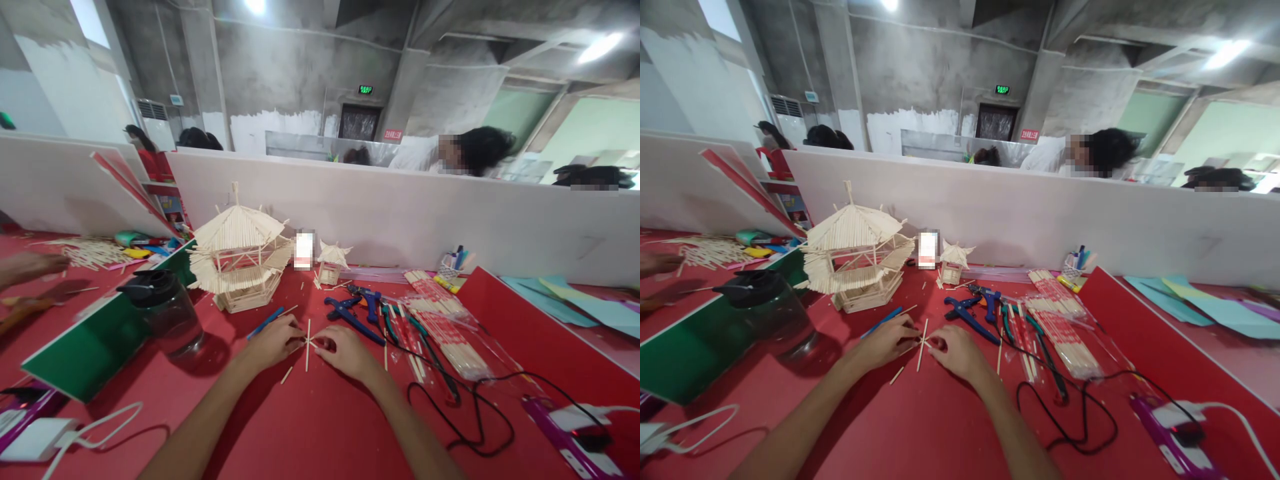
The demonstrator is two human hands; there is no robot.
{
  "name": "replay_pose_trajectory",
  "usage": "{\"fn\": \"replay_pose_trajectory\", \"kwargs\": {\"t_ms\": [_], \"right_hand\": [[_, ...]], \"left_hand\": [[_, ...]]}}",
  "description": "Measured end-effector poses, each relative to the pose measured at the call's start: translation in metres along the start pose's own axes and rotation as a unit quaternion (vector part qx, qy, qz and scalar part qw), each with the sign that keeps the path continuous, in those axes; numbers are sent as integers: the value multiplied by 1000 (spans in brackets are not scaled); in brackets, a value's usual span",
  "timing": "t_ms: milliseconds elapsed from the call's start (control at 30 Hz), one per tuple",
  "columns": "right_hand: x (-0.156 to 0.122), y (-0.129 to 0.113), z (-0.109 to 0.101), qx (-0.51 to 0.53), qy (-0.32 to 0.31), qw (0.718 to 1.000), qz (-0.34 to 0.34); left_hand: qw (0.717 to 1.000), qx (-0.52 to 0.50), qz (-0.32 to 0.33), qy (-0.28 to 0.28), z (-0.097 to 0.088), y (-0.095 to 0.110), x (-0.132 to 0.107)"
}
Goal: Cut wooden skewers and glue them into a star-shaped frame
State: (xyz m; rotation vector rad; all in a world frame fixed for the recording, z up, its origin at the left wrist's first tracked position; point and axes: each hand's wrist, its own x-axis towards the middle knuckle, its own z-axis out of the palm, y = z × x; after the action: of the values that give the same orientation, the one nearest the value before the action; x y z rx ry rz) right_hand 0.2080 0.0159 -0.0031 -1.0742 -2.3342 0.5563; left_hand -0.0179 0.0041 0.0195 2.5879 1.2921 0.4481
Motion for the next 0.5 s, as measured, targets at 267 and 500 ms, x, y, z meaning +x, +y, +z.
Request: {"fn": "replay_pose_trajectory", "kwargs": {"t_ms": [267,500], "right_hand": [[0,-1,4,-22,64,997,-25],[3,6,7,8,59,994,-96]], "left_hand": [[1000,-8,3,4,2,-2,0],[1000,-6,-4,1,1,0,1]]}}
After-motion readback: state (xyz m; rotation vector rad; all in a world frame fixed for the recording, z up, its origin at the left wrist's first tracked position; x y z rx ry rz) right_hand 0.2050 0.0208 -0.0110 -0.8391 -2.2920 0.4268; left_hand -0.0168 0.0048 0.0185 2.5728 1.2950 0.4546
